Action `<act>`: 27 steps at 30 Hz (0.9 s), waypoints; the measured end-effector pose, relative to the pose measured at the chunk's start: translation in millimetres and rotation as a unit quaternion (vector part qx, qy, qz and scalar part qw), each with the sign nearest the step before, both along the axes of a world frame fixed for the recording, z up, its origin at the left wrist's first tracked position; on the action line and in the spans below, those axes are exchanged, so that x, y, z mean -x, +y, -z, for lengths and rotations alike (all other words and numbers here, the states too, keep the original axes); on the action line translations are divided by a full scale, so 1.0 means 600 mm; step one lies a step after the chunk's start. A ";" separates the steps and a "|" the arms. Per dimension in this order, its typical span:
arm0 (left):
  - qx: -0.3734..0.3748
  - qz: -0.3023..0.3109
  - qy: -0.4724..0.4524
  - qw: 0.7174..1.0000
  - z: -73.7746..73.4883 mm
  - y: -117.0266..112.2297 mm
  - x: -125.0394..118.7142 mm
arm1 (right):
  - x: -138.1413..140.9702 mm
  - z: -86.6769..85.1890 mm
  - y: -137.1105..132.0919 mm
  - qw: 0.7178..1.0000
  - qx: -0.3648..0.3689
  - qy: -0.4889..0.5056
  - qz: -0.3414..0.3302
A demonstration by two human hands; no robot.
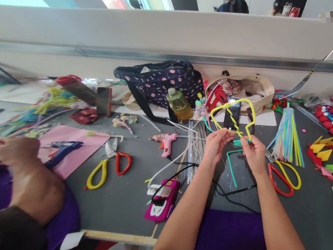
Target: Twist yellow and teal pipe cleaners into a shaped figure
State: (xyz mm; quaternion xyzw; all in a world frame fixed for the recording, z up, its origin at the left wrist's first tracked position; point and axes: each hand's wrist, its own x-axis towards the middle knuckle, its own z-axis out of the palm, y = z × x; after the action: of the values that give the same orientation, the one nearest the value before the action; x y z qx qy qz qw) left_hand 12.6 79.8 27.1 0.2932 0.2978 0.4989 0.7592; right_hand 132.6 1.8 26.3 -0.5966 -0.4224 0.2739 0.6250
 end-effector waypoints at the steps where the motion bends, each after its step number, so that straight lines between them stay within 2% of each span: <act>1: 0.001 0.001 -0.003 1.000 0.000 0.000 0.000 | 0.000 0.000 0.000 1.000 0.000 0.000 0.000; 9: 0.024 0.004 0.000 1.000 -0.001 0.000 0.000 | 0.002 -0.003 0.000 1.000 0.001 -0.020 -0.003; 17: 0.037 -0.019 -0.004 0.999 0.004 0.003 0.001 | 0.005 0.002 -0.001 1.000 0.009 -0.023 -0.013; 21: 0.047 -0.018 -0.008 0.999 0.004 0.004 0.001 | 0.006 0.006 0.002 0.999 0.015 0.020 -0.019; 27: 0.046 -0.011 -0.014 0.999 0.005 0.003 0.001 | 0.011 0.009 0.008 0.989 0.030 0.141 -0.018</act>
State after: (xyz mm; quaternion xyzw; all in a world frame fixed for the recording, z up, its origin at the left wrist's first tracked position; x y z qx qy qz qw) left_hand 11.9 81.7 24.4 0.2478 0.3124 0.4972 0.7706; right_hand 125.8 6.9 21.1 -0.5626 -0.3319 0.3791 0.6555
